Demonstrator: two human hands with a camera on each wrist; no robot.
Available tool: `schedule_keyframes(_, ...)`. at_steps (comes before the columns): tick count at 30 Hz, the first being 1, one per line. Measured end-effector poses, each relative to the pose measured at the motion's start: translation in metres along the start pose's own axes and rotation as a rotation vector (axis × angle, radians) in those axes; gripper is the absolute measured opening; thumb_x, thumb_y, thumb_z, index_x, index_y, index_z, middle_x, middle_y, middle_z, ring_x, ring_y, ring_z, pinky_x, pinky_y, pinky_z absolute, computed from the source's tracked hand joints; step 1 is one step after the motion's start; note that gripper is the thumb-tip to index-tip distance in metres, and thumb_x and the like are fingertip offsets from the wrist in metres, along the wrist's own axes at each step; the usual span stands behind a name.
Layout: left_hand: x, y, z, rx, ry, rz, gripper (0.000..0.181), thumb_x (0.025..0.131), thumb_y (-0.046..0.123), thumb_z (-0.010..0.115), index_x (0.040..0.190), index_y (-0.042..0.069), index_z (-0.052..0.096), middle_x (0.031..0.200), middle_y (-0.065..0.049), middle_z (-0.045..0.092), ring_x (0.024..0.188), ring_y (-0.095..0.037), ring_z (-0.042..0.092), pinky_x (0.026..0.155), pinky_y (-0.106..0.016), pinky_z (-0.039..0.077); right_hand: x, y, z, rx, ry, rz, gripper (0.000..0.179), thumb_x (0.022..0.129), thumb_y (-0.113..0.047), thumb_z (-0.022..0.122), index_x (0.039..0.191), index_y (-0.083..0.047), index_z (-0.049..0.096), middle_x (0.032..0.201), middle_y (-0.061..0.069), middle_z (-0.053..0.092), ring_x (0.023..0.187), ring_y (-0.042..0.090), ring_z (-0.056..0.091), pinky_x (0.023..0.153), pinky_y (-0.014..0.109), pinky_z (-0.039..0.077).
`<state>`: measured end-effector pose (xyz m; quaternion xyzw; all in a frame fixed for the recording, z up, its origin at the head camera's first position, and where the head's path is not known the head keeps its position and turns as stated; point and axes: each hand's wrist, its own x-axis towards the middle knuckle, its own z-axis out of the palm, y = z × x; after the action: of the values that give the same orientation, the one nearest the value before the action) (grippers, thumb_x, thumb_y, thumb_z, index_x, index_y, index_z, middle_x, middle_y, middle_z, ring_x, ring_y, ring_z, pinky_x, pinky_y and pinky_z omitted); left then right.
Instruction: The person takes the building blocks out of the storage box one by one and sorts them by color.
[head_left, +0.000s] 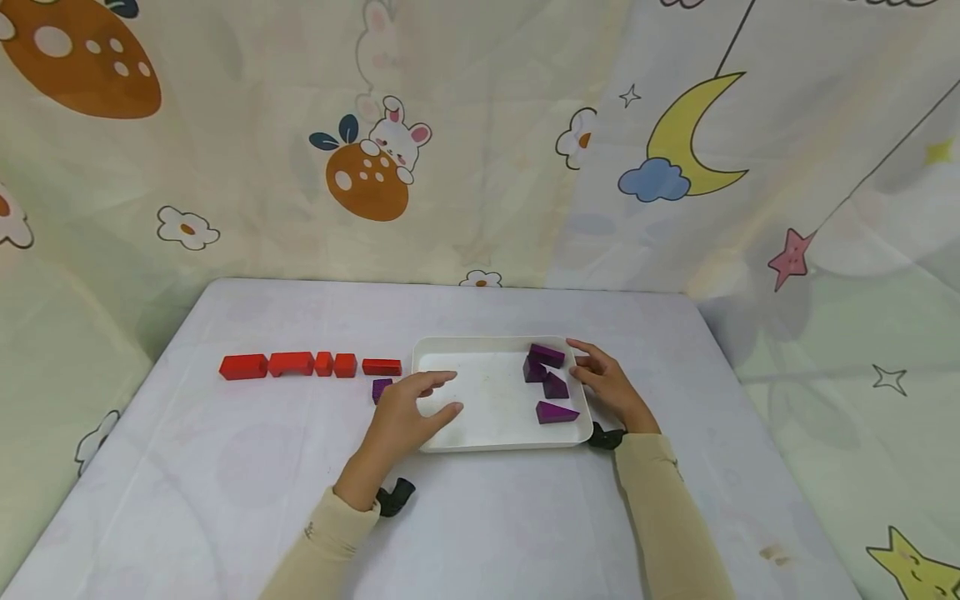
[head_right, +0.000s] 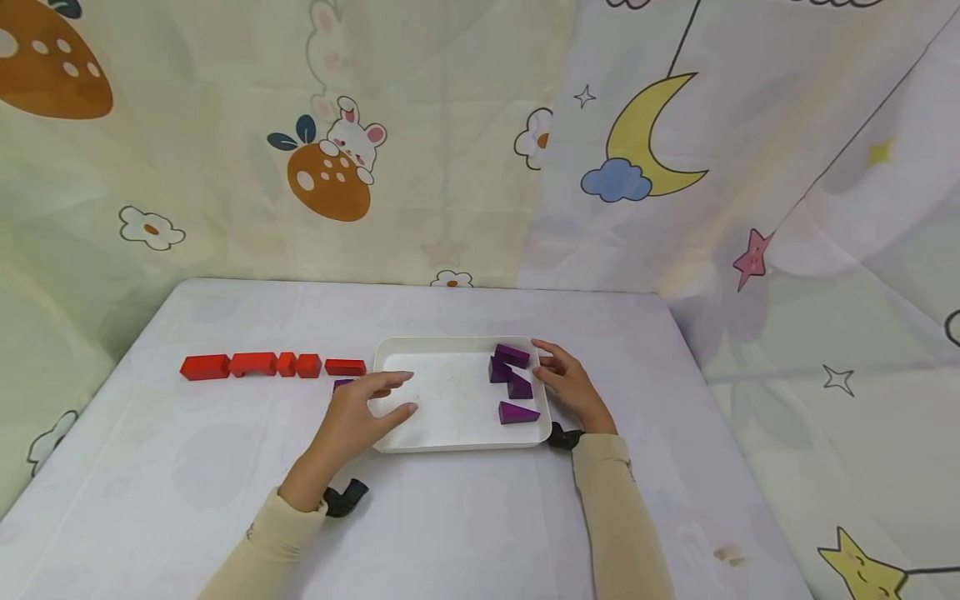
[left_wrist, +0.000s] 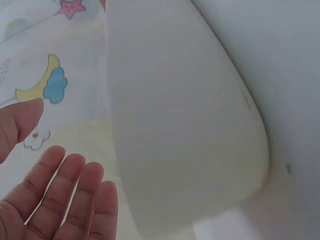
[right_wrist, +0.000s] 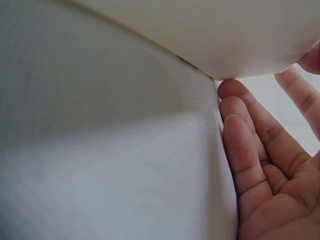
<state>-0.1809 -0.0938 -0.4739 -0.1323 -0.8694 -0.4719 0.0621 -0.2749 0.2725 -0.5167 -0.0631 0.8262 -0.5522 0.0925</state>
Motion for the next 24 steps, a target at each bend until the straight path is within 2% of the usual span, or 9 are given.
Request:
schedule_keyframes(8, 0.011, 0.012, 0.03, -0.076, -0.076, 0.054, 0.043, 0.092, 0.013, 0.087, 0.133, 0.005, 0.076, 0.128, -0.015, 0.076, 0.115, -0.04, 0.074, 0.1, -0.054, 0.06, -0.001, -0.002, 0.001, 0.0, 0.003, -0.001, 0.058, 0.108, -0.009, 0.063, 0.164, -0.007, 0.045, 0.144, 0.033, 0.061, 0.115, 0.024, 0.062, 0.094, 0.031, 0.048)
schedule_keyframes(16, 0.019, 0.022, 0.057, -0.128, -0.144, 0.067, 0.043, 0.094, 0.014, 0.085, 0.134, 0.003, 0.075, 0.129, -0.016, 0.076, 0.117, -0.04, 0.073, 0.102, -0.053, 0.06, 0.0, -0.002, -0.001, 0.011, -0.006, -0.001, 0.058, 0.108, -0.009, 0.063, 0.164, -0.006, 0.045, 0.146, 0.034, 0.06, 0.12, 0.03, 0.062, 0.094, 0.028, 0.049)
schedule_keyframes(24, 0.029, 0.026, 0.084, -0.144, -0.203, 0.047, 0.043, 0.095, 0.015, 0.085, 0.135, 0.003, 0.074, 0.132, -0.013, 0.076, 0.117, -0.037, 0.073, 0.102, -0.045, 0.061, 0.0, -0.001, 0.0, 0.012, -0.006, -0.005, 0.059, 0.108, -0.009, 0.062, 0.164, -0.006, 0.044, 0.146, 0.034, 0.06, 0.121, 0.032, 0.063, 0.095, 0.03, 0.049)
